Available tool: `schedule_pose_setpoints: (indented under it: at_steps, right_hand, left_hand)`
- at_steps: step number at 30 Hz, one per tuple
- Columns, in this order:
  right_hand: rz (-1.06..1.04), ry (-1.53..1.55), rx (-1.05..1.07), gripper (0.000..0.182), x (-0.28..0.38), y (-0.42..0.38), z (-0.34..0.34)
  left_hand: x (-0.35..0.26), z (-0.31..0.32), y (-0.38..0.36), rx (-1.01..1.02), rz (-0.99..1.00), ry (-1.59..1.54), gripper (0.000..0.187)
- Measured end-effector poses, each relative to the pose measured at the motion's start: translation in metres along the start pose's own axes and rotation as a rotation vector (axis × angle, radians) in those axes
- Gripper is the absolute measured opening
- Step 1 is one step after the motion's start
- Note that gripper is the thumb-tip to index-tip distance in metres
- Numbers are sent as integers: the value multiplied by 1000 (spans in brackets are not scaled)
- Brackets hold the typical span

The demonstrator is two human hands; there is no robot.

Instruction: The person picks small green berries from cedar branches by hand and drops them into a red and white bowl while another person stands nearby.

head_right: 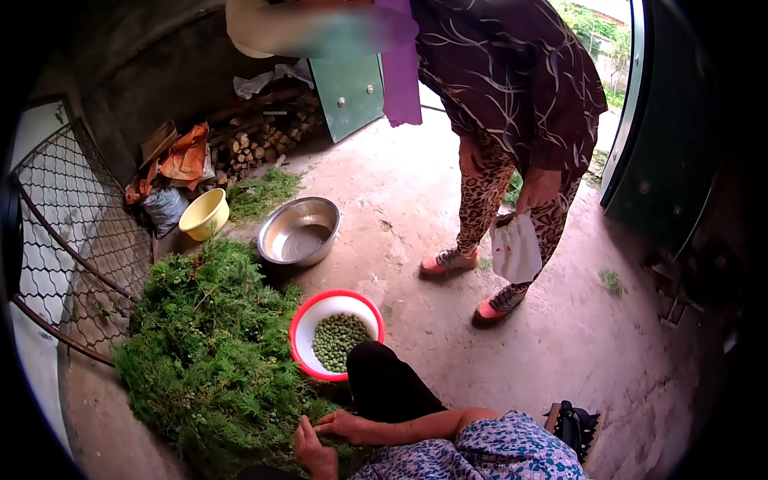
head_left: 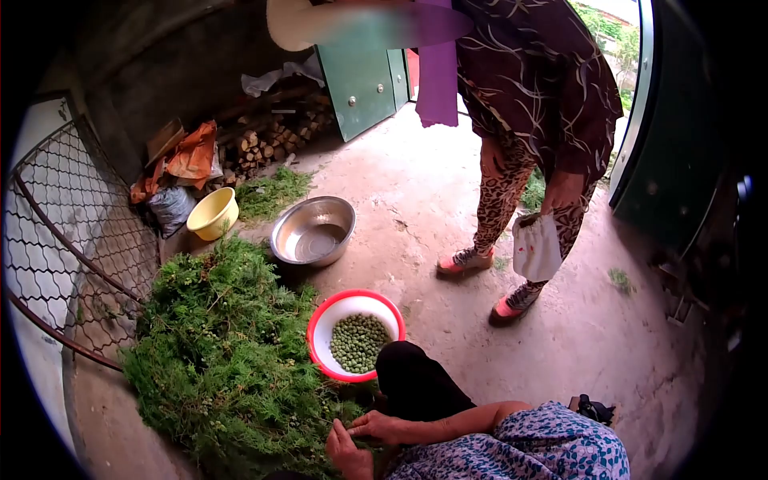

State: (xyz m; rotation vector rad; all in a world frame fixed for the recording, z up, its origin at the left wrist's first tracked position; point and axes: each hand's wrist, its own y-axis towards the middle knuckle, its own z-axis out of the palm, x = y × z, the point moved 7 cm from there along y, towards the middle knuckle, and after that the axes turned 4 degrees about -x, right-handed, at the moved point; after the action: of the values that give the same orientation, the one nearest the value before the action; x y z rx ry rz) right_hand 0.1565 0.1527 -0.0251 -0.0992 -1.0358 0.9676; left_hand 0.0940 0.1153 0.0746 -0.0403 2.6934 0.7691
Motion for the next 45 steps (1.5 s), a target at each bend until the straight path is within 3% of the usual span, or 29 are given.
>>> schedule_pose_setpoints:
  at_steps: [2,6,8,9,11,16,18,19,21,23,25,26,27,28,29,31,33,35,36,39,40,41,43,44,45]
  right_hand:
    - [-68,-59,-67,20,5,0,-1]
    - [-133,-96,-223,18,1,12,-13]
    - [-128,-116,-237,19,-3,12,-15]
    - [-121,-138,-249,21,-3,11,-16]
    - [-114,-81,-233,22,11,-7,-5]
    - [-70,-145,-256,33,23,-26,-12]
    - [96,-188,-50,38,-1,-21,-12]
    - [96,-192,-47,38,-7,-17,-11]
    - [311,21,-20,51,-36,-12,-9]
    - [333,90,14,41,-51,-1,-18]
    - [-268,-203,293,19,-12,-6,-8]
    - [-268,-210,299,19,-11,-6,-11]
    - [-477,-636,254,19,3,-15,-8]
    - [-680,-1059,195,31,20,-29,3]
    - [-675,-1058,201,31,30,-41,10]
    - [-984,-763,92,48,78,-84,30]
    - [-852,-718,138,54,33,-37,8]
    - [-503,-557,-23,36,-3,7,-15]
    - [15,10,-256,10,2,-11,-8]
    - [-58,-262,-212,14,5,-6,-8]
    - [-49,-395,-183,18,5,-4,-8]
    - [-56,-401,-182,18,3,-2,-7]
    - [-550,-744,-96,22,28,-13,19]
    - [-482,-812,-58,24,29,-17,24]
    - [-523,-872,-65,22,35,-22,31]
  left_hand:
    - [5,8,-4,58,-121,-300,46]
    - [0,5,-3,-7,-165,-420,33]
    - [18,22,-15,243,-433,-585,33]
    - [21,23,-18,238,-436,-587,33]
    - [36,33,-29,214,-704,-816,33]
    - [26,-6,-9,75,-445,-594,32]
    - [21,-17,-5,6,-354,-527,31]
    - [13,-23,-2,37,-301,-465,30]
    - [4,-27,-1,59,-252,-403,30]
    - [-11,-26,-1,94,-121,-490,28]
    - [-17,-28,-2,99,-155,-612,26]
    - [-17,-24,-5,108,-126,-629,26]
    - [-17,-22,-8,119,-97,-644,25]
    - [-20,-25,-7,94,-72,-657,25]
    - [-21,-27,-7,94,-78,-655,25]
    - [-21,-26,-10,155,-137,-633,25]
    - [-17,-26,-12,162,-178,-611,26]
    - [1,-30,-15,80,-465,-901,27]
    - [21,-22,-22,23,-641,-915,27]
    - [57,-18,-27,19,-933,-896,30]
    - [57,-27,-22,99,-807,-773,37]
    - [64,-19,-28,92,-802,-777,37]
    - [86,13,-57,224,-1121,-755,45]
    - [82,16,-57,306,-1098,-885,50]
    - [82,17,-61,339,-1133,-803,46]
